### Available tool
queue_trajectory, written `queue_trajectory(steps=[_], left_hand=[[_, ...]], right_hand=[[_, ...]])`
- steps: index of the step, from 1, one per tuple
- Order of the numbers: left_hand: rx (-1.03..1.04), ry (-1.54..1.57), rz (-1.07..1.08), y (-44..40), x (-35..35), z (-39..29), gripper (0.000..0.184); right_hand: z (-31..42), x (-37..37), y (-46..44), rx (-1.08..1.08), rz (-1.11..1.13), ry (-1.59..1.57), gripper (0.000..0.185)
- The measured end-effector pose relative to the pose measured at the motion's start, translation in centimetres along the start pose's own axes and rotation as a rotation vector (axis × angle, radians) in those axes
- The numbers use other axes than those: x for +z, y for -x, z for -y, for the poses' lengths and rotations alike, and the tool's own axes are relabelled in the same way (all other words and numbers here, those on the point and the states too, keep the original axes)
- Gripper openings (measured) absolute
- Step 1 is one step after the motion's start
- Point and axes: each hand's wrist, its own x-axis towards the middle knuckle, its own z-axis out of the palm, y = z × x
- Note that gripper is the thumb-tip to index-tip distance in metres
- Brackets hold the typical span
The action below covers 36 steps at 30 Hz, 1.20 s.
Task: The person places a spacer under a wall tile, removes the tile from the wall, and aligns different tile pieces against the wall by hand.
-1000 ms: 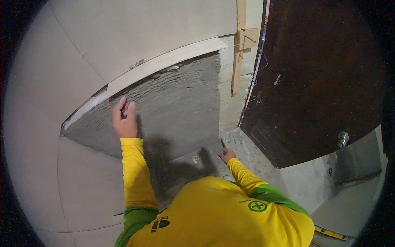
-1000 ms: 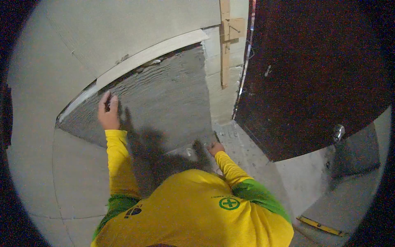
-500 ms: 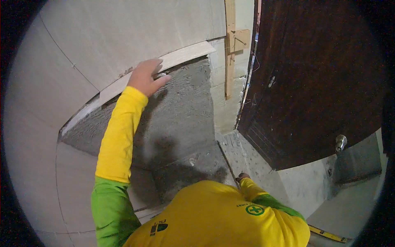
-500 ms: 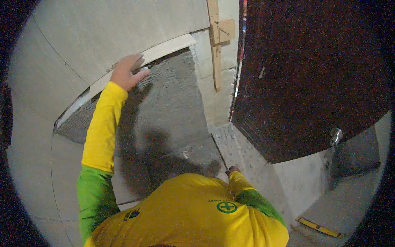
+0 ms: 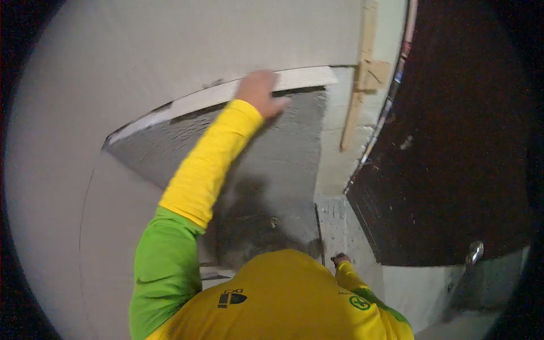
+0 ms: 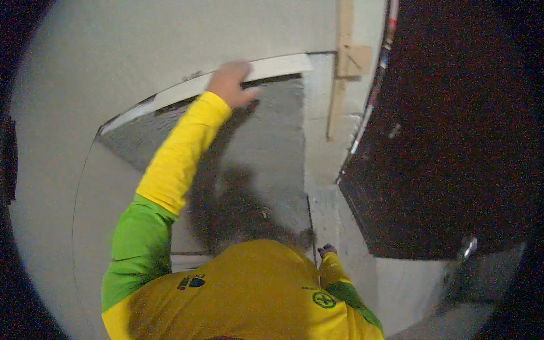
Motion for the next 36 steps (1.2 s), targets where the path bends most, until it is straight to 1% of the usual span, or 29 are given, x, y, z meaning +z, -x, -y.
queue_trajectory(steps=[2,4,5,8,10,11,12,14,16,17,21,23,26,29,32,36], left_hand=[[0.009,0.040,-0.153,1.7,-0.5,-3.4,0.057],[-0.009,0.215,-0.188,3.6,-2.2,-6.9,0.054],[-0.027,0.318,-0.198,5.0,-1.9,-8.1,0.051],[-0.112,0.605,-0.175,9.9,0.6,-11.6,0.046],[-0.240,0.775,-0.021,13.9,2.4,-13.7,0.045],[-0.271,0.798,0.060,16.2,4.1,-14.2,0.045],[-0.298,0.823,0.141,18.5,6.0,-14.5,0.046],[-0.347,0.958,0.273,23.3,9.0,-14.9,0.046],[-0.443,0.793,0.477,29.3,13.0,-15.4,0.045],[-0.438,0.814,0.544,33.1,16.4,-15.4,0.051],[-0.610,0.724,0.979,42.7,20.7,-15.9,0.054],[-0.698,0.718,1.095,48.2,21.8,-16.7,0.053],[-0.854,0.734,1.183,56.4,22.7,-18.8,0.051],[-1.004,0.752,1.213,63.1,23.6,-21.9,0.050],[-1.115,0.768,1.238,68.1,25.6,-25.8,0.049],[-1.206,0.797,1.257,72.4,31.2,-32.3,0.048]], right_hand=[[0.7,-2.8,2.0,0.044,0.111,0.030,0.046],[1.0,-4.7,3.6,0.110,0.222,0.053,0.045],[0.6,-4.8,3.2,0.097,0.222,0.077,0.045],[-1.3,-5.0,1.6,0.028,0.216,-0.040,0.048],[-1.5,-5.8,0.7,-0.227,0.083,0.501,0.052],[-0.8,-7.1,1.8,-0.241,0.085,0.519,0.052],[0.2,-9.0,3.7,-0.075,0.037,0.224,0.053],[1.0,-11.2,4.8,0.081,-0.010,-0.058,0.055],[-1.0,-10.3,1.8,-0.088,0.049,0.218,0.053],[-1.7,-10.2,1.2,-0.118,0.070,0.298,0.052],[-2.1,-11.5,0.1,-0.125,0.105,0.342,0.048],[-2.3,-12.5,0.0,-0.134,0.106,0.354,0.046],[-2.8,-14.8,0.1,-0.145,0.103,0.406,0.044],[-3.7,-17.5,0.5,-0.158,0.100,0.477,0.042],[-5.1,-20.6,0.8,-0.169,0.087,0.569,0.041],[-6.7,-25.9,1.2,-0.167,0.071,0.717,0.039]])
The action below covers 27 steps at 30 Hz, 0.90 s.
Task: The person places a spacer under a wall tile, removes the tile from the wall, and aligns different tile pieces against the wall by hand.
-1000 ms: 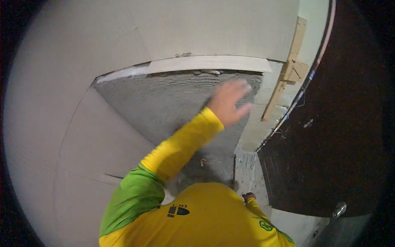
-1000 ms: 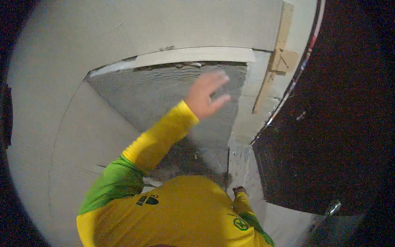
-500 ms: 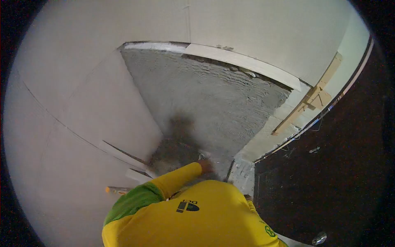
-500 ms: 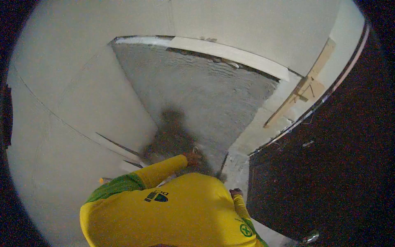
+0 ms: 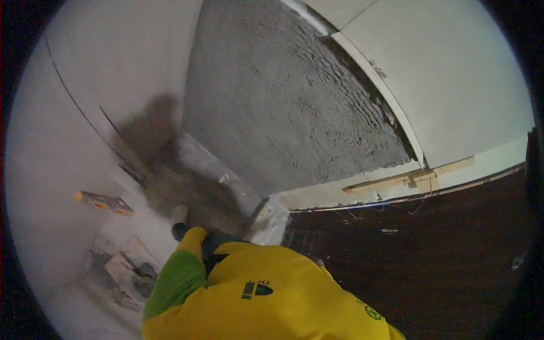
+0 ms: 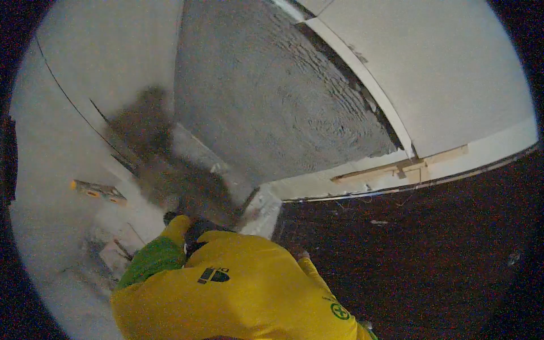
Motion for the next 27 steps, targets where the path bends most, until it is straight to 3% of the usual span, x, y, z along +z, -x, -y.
queue_trajectory(steps=[4,7,8,10,13,16,17,18,20,22,25,27], left_hand=[[-0.262,0.375,-0.012,0.5,3.4,-0.2,0.045],[-0.394,0.495,-0.015,4.4,1.6,-1.7,0.042],[-0.425,0.525,-0.012,6.2,0.3,-2.3,0.041],[-0.449,0.555,-0.003,9.4,-2.3,-2.8,0.039],[-0.370,0.536,-0.005,8.0,-1.4,-2.4,0.035],[-0.521,0.564,-0.024,4.1,2.5,-1.5,0.034],[-0.517,0.562,-0.020,4.3,2.2,-1.4,0.034],[-0.361,0.399,-0.035,5.1,1.9,-1.2,0.036],[-0.203,0.234,-0.050,5.4,1.1,-1.2,0.038],[-0.180,0.194,-0.039,5.0,0.8,-1.2,0.037],[-0.228,0.233,-0.003,4.1,0.8,-0.8,0.037],[-0.240,0.252,0.007,3.5,0.8,-0.4,0.036]], right_hand=[[-4.2,-2.3,-0.6,-0.013,0.011,0.161,0.039],[-6.0,-3.5,-0.9,-0.069,0.125,0.143,0.040],[-6.6,-3.1,-1.1,-0.227,0.062,-0.170,0.041],[-6.3,-3.0,-1.6,-0.371,-0.010,-0.472,0.044],[2.4,-8.0,0.7,-0.259,0.080,0.108,0.044],[10.3,-11.5,4.0,-0.265,0.147,0.124,0.044],[12.4,-12.6,5.1,-0.237,0.151,0.024,0.044],[13.7,-13.2,5.8,-0.192,0.121,-0.174,0.042],[11.0,-9.4,3.1,-0.161,0.050,-0.029,0.041],[10.8,-9.2,3.0,-0.130,-0.022,0.116,0.040],[11.2,-10.6,4.5,0.006,0.106,-0.195,0.042],[8.8,-9.2,3.5,-0.282,0.159,0.248,0.041]])
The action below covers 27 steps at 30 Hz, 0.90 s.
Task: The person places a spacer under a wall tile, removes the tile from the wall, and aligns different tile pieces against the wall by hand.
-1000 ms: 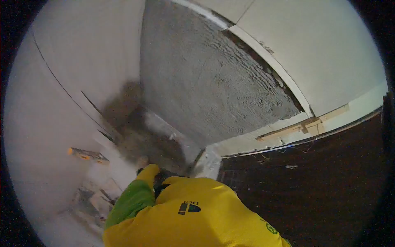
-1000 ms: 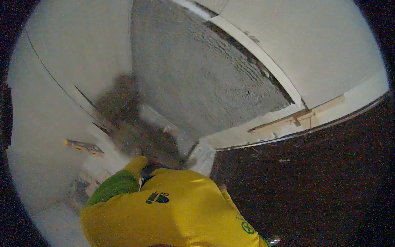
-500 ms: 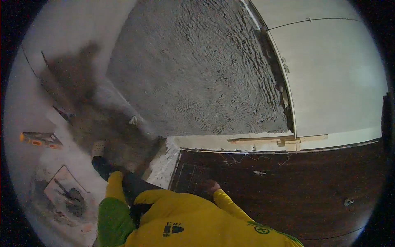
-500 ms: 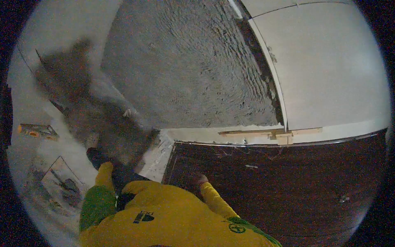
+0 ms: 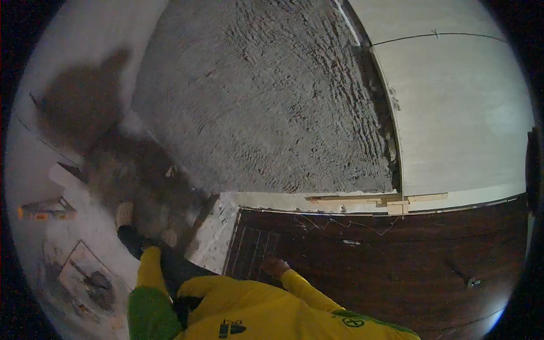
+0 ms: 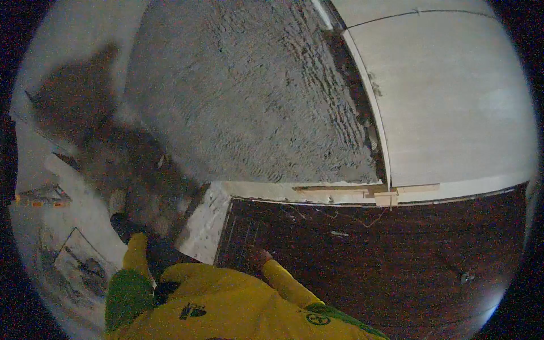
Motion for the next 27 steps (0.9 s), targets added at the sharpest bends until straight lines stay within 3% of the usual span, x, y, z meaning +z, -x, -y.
queue_trajectory(steps=[1,3,5,12,16,17,19,20,22,26,27], left_hand=[[-0.006,0.007,0.002,-0.3,-0.1,0.2,0.036],[-0.017,0.015,-0.004,-0.9,-0.9,0.7,0.036],[-0.005,0.005,-0.017,-1.7,-2.3,1.8,0.036],[0.040,-0.053,-0.031,-1.8,-8.8,6.3,0.034],[0.056,-0.077,-0.003,-1.4,-11.8,8.1,0.034],[0.063,-0.081,0.001,-1.7,-12.5,8.6,0.033],[0.069,-0.074,0.016,-2.0,-13.3,9.4,0.033],[0.075,-0.073,0.020,-2.4,-13.6,9.8,0.033],[0.081,-0.066,0.039,-3.0,-14.2,10.7,0.033],[0.101,-0.060,0.069,-5.2,-14.8,12.5,0.032],[0.101,-0.059,0.081,-5.2,-15.2,13.0,0.032]], right_hand=[[-1.8,1.8,-0.6,-0.088,0.015,0.148,0.041],[-4.5,6.1,-2.1,-0.320,-0.226,0.345,0.038],[1.6,-0.3,0.8,-0.104,0.159,0.491,0.039],[8.8,-3.8,-1.2,-0.171,0.199,0.290,0.042],[15.0,-5.3,-3.6,-0.362,0.213,0.430,0.044],[16.3,-5.7,-4.0,-0.324,0.201,0.355,0.044],[18.3,-4.3,-5.4,-0.036,0.019,-0.205,0.038],[19.3,-4.1,-5.9,-0.032,0.020,-0.202,0.038],[21.9,-4.7,-6.1,-0.375,-0.009,0.031,0.026],[27.8,-6.3,-6.9,-0.211,0.144,-0.013,0.024],[28.9,-6.3,-7.5,-0.160,0.177,-0.061,0.032]])
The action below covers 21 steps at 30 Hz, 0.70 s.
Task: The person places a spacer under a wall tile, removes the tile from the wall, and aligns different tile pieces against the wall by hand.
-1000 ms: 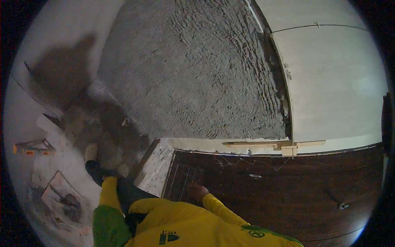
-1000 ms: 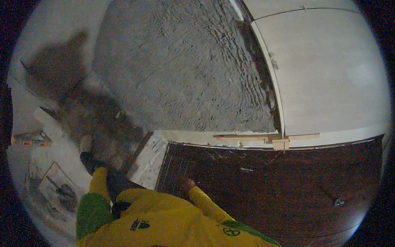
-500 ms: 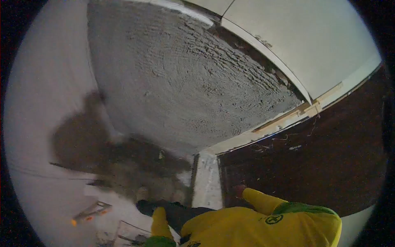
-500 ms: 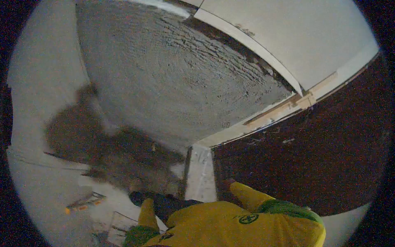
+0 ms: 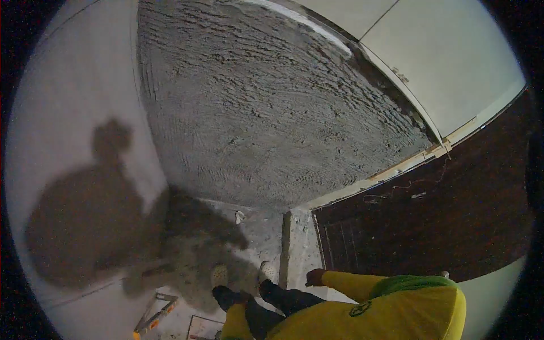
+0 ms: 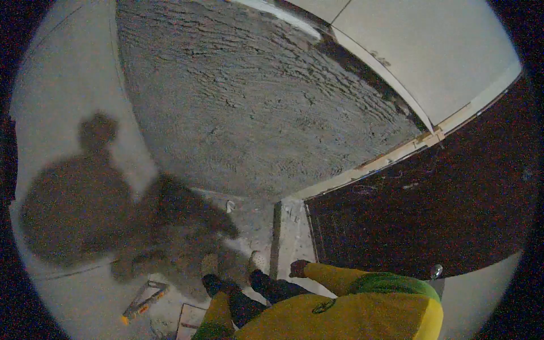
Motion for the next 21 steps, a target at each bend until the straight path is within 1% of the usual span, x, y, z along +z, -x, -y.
queue_trajectory(steps=[1,2,4,5,7,8,10,12,21], left_hand=[[0.006,-0.004,0.005,0.0,-0.6,0.2,0.032],[0.009,-0.006,0.013,-0.2,-1.3,0.5,0.031],[0.013,-0.019,0.021,-0.5,-2.0,0.8,0.031],[0.016,-0.024,0.029,-0.5,-2.4,1.2,0.031],[0.018,-0.036,0.042,-0.5,-2.8,1.6,0.031],[0.021,-0.037,0.044,-0.6,-3.2,1.8,0.030],[0.023,-0.042,0.046,-0.9,-3.4,2.3,0.030],[0.022,-0.051,0.049,-0.9,-3.6,2.7,0.030],[0.018,-0.093,0.010,1.3,-6.2,3.8,0.028]], right_hand=[[0.9,0.0,-0.6,0.045,0.025,-0.055,0.040],[1.9,-0.2,-1.4,0.058,0.025,-0.065,0.040],[3.0,0.9,-3.9,-0.285,-0.065,0.128,0.035],[3.4,2.5,-6.0,-0.276,-0.065,0.115,0.035],[3.9,6.5,-9.8,-0.360,-0.112,0.196,0.038],[5.2,6.8,-10.2,-0.336,-0.080,0.142,0.038],[7.5,5.5,-9.6,-0.204,0.009,-0.058,0.038],[9.2,4.8,-9.6,-0.143,0.043,-0.148,0.037],[10.2,5.9,-10.6,-0.089,0.050,-0.288,0.037]])
